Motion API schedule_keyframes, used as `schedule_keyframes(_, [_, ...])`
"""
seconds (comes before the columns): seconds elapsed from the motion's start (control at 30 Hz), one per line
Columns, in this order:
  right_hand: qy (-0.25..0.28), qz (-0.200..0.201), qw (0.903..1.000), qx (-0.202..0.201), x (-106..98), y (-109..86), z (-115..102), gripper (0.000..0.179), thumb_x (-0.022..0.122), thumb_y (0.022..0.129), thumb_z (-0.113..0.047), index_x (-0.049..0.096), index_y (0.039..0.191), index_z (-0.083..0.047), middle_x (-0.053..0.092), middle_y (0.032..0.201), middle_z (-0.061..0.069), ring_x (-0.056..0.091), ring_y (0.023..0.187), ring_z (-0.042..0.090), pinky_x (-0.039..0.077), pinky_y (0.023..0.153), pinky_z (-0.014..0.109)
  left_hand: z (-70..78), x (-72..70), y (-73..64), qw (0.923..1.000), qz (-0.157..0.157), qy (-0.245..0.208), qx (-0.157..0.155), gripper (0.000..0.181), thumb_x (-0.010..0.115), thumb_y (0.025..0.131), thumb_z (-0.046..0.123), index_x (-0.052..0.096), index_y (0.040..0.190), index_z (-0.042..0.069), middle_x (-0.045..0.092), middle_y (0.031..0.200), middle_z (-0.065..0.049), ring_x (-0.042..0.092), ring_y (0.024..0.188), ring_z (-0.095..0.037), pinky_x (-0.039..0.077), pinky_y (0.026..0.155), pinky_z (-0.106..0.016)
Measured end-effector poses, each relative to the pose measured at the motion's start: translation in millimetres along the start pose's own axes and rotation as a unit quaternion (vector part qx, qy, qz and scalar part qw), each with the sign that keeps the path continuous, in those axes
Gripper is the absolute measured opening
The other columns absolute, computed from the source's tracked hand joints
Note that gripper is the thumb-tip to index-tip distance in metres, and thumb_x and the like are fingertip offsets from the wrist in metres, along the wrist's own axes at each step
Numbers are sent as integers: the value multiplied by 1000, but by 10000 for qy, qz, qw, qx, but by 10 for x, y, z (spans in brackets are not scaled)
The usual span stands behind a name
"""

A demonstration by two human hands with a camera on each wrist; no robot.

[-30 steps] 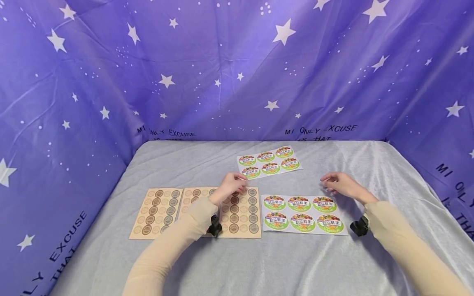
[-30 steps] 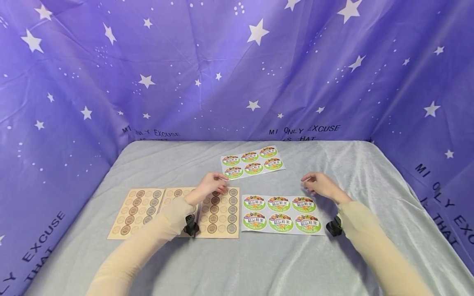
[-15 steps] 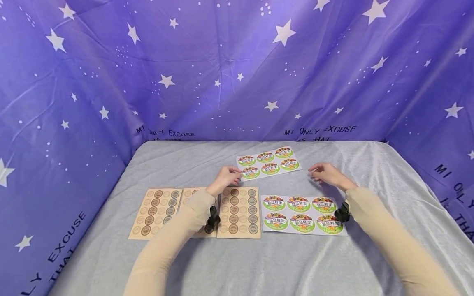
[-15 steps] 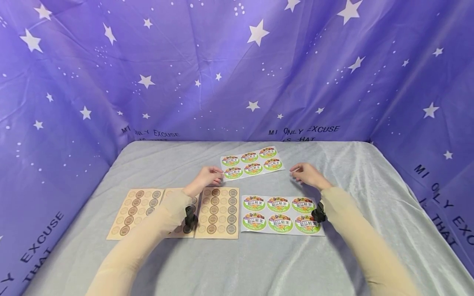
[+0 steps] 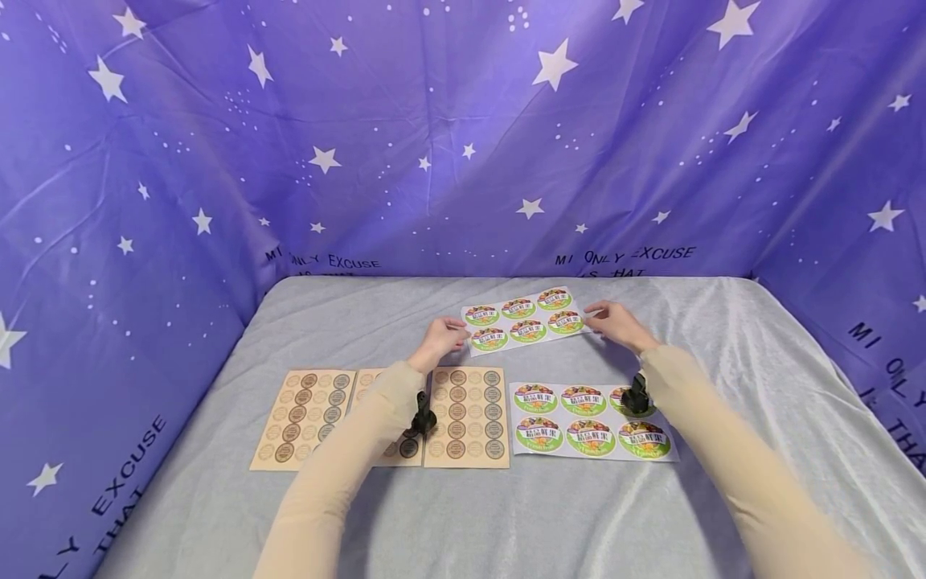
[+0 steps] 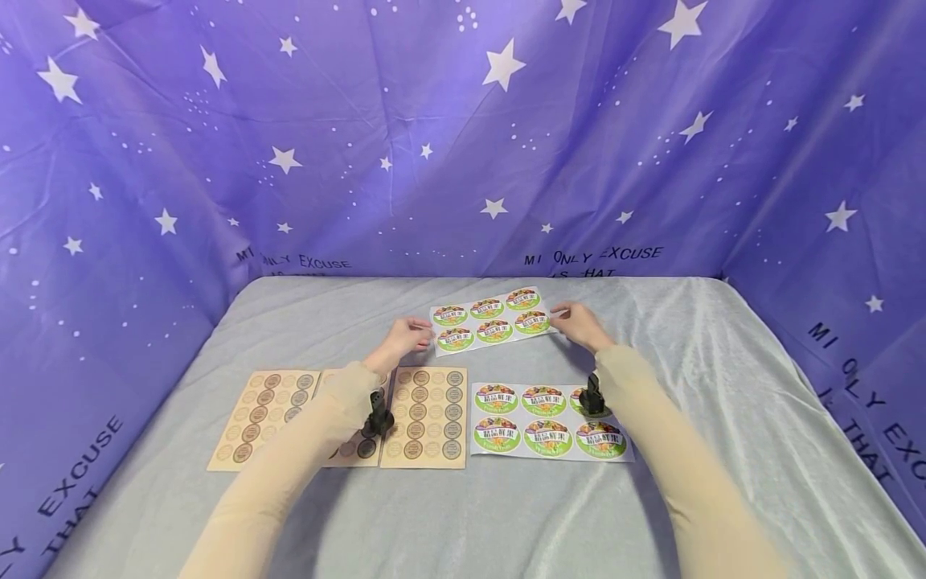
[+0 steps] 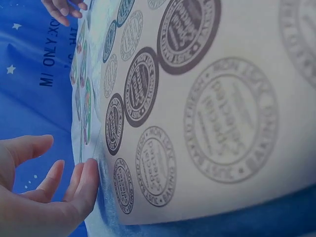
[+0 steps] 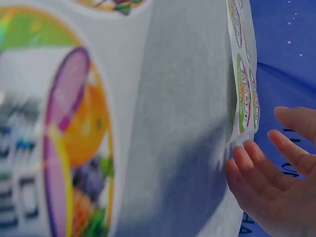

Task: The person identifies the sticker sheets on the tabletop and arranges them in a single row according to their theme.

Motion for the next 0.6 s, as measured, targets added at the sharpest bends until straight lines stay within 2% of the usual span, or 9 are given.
schedule_keyframes(0.07, [-35, 96, 9999, 53, 3, 36, 7, 42, 49, 89, -14, 41, 121, 12, 51, 108, 32, 56, 83, 35, 50, 72, 37, -326, 31, 364, 9999, -7, -89, 78, 25, 65, 77, 10, 59, 101, 3, 59, 89, -9, 60, 70, -16, 53, 61, -27])
schedule_keyframes(0.17, [-76, 220, 9996, 129, 4, 79, 19, 44, 49, 89, -16, 40, 124, 10, 48, 112, 32, 53, 91, 36, 48, 78, 40, -829, 95, 927, 9997, 113, -185, 96, 29, 68, 74, 11, 59, 101, 3, 60, 84, -11, 61, 67, -18, 52, 55, -28])
schedule_keyframes(0.23, [-78, 317, 9993, 175, 0, 107, 31, 46, 49, 89, -17, 39, 125, 9, 48, 114, 31, 51, 97, 37, 45, 83, 43, -886, 108, 983, 9997, 72, -245, 42, 32, 68, 75, 14, 58, 105, 5, 60, 88, -10, 61, 71, -19, 53, 59, -29])
schedule_keyframes(0.27, [-46, 355, 9992, 179, 1, 120, 32, 46, 49, 89, -17, 38, 126, 9, 47, 114, 31, 49, 100, 38, 44, 85, 44, -865, 114, 956, 9995, 29, -304, -2, 34, 68, 77, 15, 57, 108, 5, 60, 92, -11, 61, 75, -20, 53, 63, -30])
schedule_keyframes(0.4, [79, 531, 9984, 163, 2, 169, 15, 47, 49, 88, -14, 36, 127, 10, 47, 114, 32, 47, 103, 40, 43, 87, 46, -672, 87, 793, 9982, 46, -562, 182, 31, 69, 75, 13, 58, 103, 5, 59, 89, -10, 61, 72, -17, 53, 61, -26])
schedule_keyframes(0.47, [99, 606, 9980, 168, 7, 193, 3, 48, 50, 88, -13, 35, 127, 11, 47, 114, 32, 47, 102, 40, 44, 86, 45, -682, 87, 812, 9982, 124, -579, 77, 32, 69, 75, 11, 57, 105, 4, 59, 91, -11, 62, 74, -18, 53, 62, -27])
schedule_keyframes(0.5, [98, 636, 9977, 190, 10, 203, 1, 48, 51, 88, -13, 35, 127, 11, 47, 115, 32, 47, 102, 40, 44, 85, 44, -735, 88, 889, 9981, 228, -556, 98, 32, 68, 74, 9, 57, 103, 3, 59, 90, -12, 62, 71, -17, 53, 59, -26])
schedule_keyframes(0.53, [112, 642, 9976, 234, 16, 213, 5, 49, 51, 88, -13, 35, 127, 11, 46, 115, 32, 47, 102, 39, 45, 85, 44, -824, 101, 987, 9984, 285, -498, -11, 34, 67, 75, 8, 56, 106, 2, 59, 93, -13, 62, 74, -19, 53, 61, -27])
schedule_keyframes(0.6, [119, 669, 9972, 314, 22, 228, 10, 50, 52, 88, -13, 34, 128, 11, 45, 116, 32, 47, 102, 39, 45, 84, 43, -1072, 137, 1252, 9979, 391, -447, -272, 38, 67, 75, 7, 54, 110, 2, 59, 99, -14, 63, 77, -21, 54, 64, -30])
Point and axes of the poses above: each hand's wrist, its own y-axis towards the middle knuckle, its own x-axis out of the palm, z = x × y, the point moved 10 cm from there along y, towards the middle knuckle
